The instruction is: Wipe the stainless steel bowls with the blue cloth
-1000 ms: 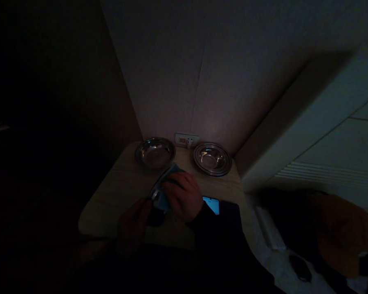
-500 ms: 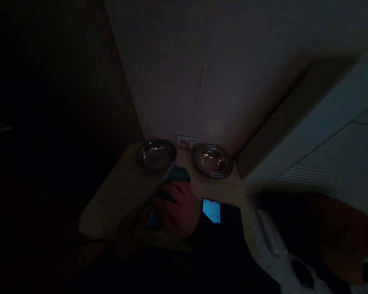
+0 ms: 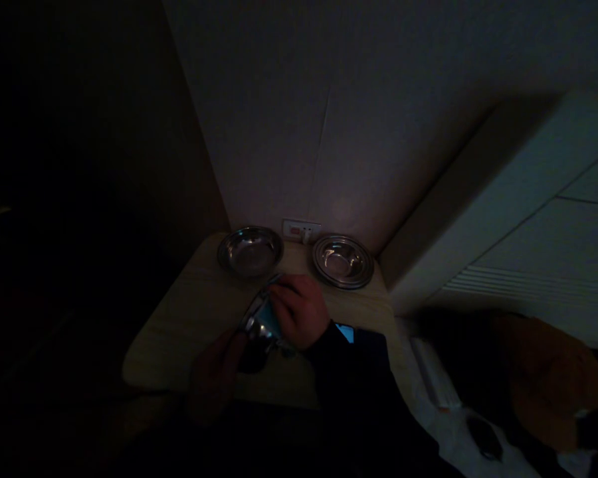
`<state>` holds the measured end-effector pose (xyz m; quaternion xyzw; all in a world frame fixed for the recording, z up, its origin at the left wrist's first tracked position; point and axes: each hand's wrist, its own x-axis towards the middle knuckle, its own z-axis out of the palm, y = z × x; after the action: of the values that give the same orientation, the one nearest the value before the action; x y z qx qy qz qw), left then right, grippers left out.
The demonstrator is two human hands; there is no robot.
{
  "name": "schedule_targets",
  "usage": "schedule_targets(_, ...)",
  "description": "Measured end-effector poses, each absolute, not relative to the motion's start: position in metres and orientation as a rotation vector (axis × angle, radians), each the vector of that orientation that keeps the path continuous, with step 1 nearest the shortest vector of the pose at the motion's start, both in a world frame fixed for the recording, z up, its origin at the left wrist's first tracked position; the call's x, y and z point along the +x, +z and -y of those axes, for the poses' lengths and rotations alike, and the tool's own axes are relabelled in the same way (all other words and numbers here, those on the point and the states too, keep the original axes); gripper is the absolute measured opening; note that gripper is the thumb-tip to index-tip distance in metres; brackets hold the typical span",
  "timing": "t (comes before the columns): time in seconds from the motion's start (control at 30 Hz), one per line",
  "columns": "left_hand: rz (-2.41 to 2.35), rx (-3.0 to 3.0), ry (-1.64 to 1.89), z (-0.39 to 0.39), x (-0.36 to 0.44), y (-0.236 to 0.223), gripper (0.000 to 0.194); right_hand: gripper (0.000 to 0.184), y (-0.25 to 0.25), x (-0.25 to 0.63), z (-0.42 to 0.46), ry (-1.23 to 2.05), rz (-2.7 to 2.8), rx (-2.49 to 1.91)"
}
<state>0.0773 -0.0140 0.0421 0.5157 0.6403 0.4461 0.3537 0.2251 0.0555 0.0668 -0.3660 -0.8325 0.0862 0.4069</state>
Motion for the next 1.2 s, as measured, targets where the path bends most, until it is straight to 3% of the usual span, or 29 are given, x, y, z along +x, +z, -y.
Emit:
schedule_targets(0.8,-1.706,1.261,1.156,0.016,0.077,0.042,0.037,0.024,0.06,0.224,-0.068,0.455,1.944,-1.002)
schedule_targets(1.0,-1.752,1.273,1.153,0.015,0.073,0.04,0.037,0.022,0.066,0.212,-0.039,0.357,2.087,-0.783)
schedule_targets(1.2,-1.723,1.232,1.185,0.014,0.07,0.042,0.037,0.022,0.049,0.216,-0.076,0.567,1.82,-0.95)
